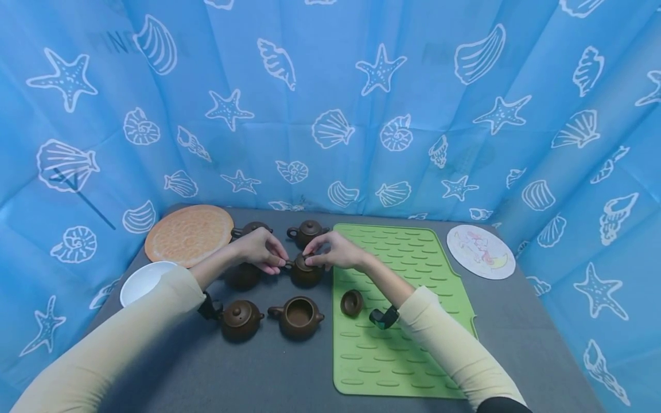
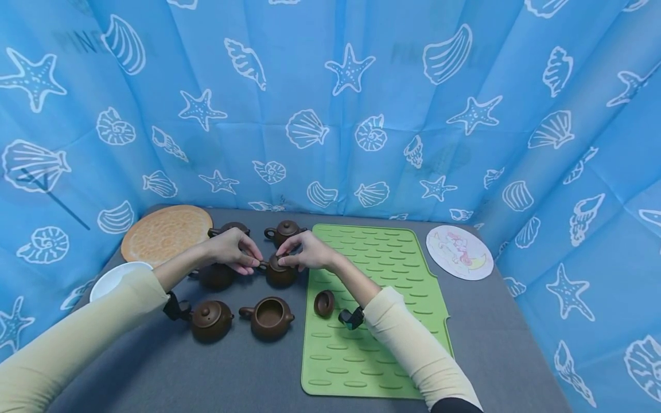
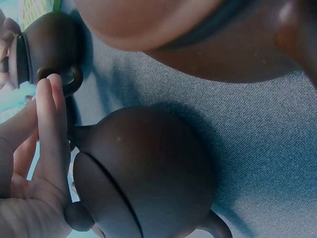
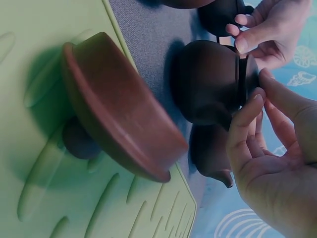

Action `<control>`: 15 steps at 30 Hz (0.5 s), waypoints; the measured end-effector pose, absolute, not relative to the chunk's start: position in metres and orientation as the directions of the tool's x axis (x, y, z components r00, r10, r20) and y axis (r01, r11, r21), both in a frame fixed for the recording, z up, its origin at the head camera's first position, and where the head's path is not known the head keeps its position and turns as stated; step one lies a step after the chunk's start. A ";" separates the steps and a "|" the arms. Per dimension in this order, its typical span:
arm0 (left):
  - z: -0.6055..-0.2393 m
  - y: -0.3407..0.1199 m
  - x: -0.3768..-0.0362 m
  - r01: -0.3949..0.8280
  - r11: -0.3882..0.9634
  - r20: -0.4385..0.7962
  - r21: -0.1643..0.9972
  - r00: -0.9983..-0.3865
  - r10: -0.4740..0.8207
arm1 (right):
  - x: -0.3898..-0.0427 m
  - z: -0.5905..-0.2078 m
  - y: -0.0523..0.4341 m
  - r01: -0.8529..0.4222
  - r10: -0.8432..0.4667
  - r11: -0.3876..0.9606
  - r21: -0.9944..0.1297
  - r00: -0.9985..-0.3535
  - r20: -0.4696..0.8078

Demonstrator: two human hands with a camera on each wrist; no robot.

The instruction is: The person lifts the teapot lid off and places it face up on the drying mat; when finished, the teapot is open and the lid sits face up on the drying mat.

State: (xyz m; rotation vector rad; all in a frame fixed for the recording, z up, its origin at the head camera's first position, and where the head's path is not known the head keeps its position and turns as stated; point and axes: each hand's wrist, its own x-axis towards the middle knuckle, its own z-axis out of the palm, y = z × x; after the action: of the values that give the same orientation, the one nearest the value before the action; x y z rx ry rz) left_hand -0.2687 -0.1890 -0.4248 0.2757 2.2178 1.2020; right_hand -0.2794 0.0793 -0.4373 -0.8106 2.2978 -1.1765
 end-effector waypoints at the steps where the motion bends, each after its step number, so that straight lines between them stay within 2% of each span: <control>1: -0.425 -0.189 -0.269 -0.096 0.569 -0.402 0.817 -0.802 0.442 | -0.279 -0.437 0.080 -0.304 -0.670 0.464 -0.832 -0.735 -0.105; 7: -0.426 -0.189 -0.269 -0.090 0.579 -0.400 0.810 -0.807 0.435 | -0.277 -0.435 0.087 -0.277 -0.665 0.423 -0.863 -0.741 -0.088; 15: -0.427 -0.189 -0.268 -0.069 0.580 -0.382 0.811 -0.814 0.438 | -0.270 -0.424 0.110 -0.222 -0.619 0.385 -0.896 -0.782 -0.072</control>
State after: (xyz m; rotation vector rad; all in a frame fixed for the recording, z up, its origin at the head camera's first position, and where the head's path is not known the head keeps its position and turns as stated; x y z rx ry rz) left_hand -0.2680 -0.1885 -0.4267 0.2924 2.2521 1.1900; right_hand -0.2704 0.1100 -0.4245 -0.7268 2.2532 -1.3666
